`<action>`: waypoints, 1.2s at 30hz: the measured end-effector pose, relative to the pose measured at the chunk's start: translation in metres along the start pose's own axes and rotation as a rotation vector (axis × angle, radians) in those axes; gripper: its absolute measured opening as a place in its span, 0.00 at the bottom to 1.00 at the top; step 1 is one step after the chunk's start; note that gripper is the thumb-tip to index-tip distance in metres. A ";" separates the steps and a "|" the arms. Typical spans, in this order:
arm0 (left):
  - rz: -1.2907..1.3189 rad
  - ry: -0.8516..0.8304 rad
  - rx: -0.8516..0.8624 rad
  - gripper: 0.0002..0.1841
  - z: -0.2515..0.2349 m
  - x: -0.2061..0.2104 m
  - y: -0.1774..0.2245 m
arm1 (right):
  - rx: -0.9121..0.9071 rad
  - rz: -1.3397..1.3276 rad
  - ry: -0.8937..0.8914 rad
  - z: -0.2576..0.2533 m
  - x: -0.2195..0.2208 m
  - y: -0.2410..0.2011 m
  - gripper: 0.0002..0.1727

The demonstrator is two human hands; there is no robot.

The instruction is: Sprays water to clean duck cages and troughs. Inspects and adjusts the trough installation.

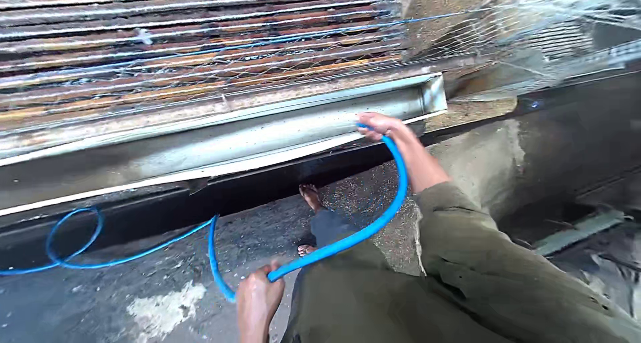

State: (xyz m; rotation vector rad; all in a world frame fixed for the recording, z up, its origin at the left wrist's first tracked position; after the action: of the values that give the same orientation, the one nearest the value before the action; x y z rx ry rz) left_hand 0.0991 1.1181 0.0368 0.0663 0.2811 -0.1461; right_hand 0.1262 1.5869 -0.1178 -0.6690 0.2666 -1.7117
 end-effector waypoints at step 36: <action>0.533 0.325 -0.383 0.20 0.098 0.057 -0.237 | -0.193 0.239 -0.247 -0.143 0.328 -0.171 0.14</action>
State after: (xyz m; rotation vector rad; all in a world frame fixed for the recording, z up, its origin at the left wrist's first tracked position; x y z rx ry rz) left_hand 0.1438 0.8681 0.1039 -0.2174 0.6004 0.4525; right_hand -0.1327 1.2935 -0.0507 -0.9435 0.3268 -1.3708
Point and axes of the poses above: each hand's wrist, its own z-axis away from the middle knuckle, its own x-axis out of the palm, y = z × x, the point moved 4 cm from there along -z, towards the middle knuckle, and after that the axes turned 14 degrees about -y, right-handed, at the moved point
